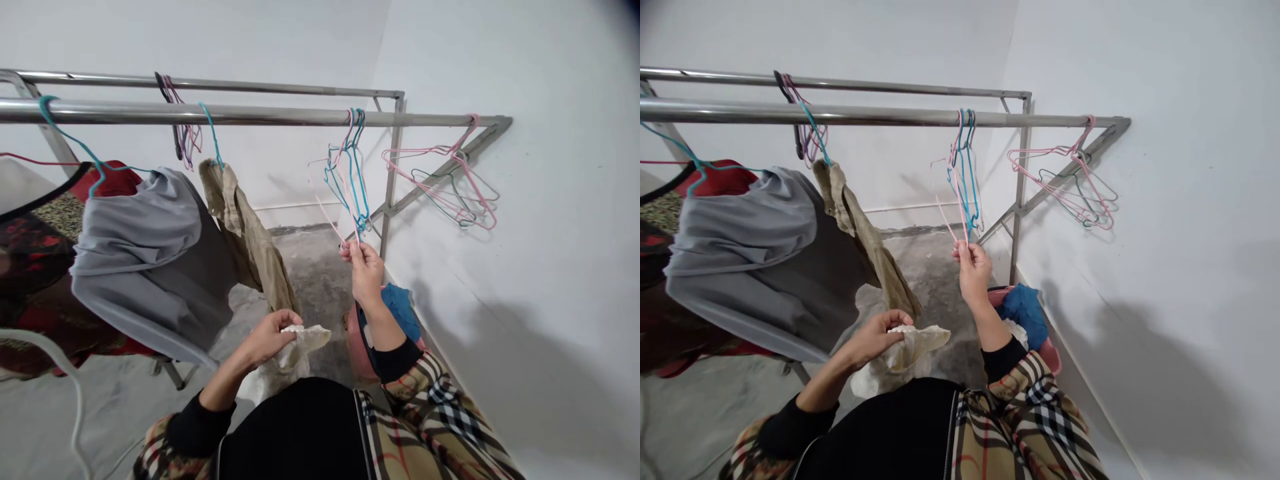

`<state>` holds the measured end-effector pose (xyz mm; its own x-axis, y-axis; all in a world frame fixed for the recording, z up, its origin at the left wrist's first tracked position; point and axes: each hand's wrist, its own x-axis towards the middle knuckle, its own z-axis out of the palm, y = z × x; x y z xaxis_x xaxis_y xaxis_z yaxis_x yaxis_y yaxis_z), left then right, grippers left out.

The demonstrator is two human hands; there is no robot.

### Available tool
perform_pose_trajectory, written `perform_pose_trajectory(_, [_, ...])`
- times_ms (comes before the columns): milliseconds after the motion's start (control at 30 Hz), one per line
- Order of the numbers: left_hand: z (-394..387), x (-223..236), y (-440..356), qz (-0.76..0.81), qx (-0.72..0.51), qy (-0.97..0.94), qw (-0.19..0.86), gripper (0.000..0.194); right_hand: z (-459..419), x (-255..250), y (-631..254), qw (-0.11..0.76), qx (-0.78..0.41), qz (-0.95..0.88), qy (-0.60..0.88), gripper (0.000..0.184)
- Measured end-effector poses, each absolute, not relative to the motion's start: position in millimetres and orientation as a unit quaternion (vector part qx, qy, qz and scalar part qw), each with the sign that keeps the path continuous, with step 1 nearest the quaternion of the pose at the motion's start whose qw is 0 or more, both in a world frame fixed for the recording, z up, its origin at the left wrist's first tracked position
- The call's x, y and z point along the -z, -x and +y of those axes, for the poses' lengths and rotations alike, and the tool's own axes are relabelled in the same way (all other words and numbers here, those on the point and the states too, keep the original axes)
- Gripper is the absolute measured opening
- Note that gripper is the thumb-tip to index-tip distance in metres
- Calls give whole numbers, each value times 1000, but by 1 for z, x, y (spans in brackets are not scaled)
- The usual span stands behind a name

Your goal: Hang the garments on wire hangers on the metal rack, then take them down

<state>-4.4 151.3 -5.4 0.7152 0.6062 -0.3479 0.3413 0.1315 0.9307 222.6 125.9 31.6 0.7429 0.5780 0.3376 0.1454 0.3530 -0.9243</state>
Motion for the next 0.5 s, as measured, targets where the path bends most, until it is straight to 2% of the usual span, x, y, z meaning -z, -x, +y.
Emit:
perform_pose_trajectory(100, [151,6,3,366,-103,-663,646,26,123,-39,-212,793,-171,-309,497,30])
perform_pose_trajectory(300, [156,16,-3,383,-173,-709,566,19,123,-54,-215,789,-151,-334,493,30])
perform_pose_trajectory(500, [160,18,-9,377,-175,-648,639,26,95,-64,-221,769,-132,-362,510,31])
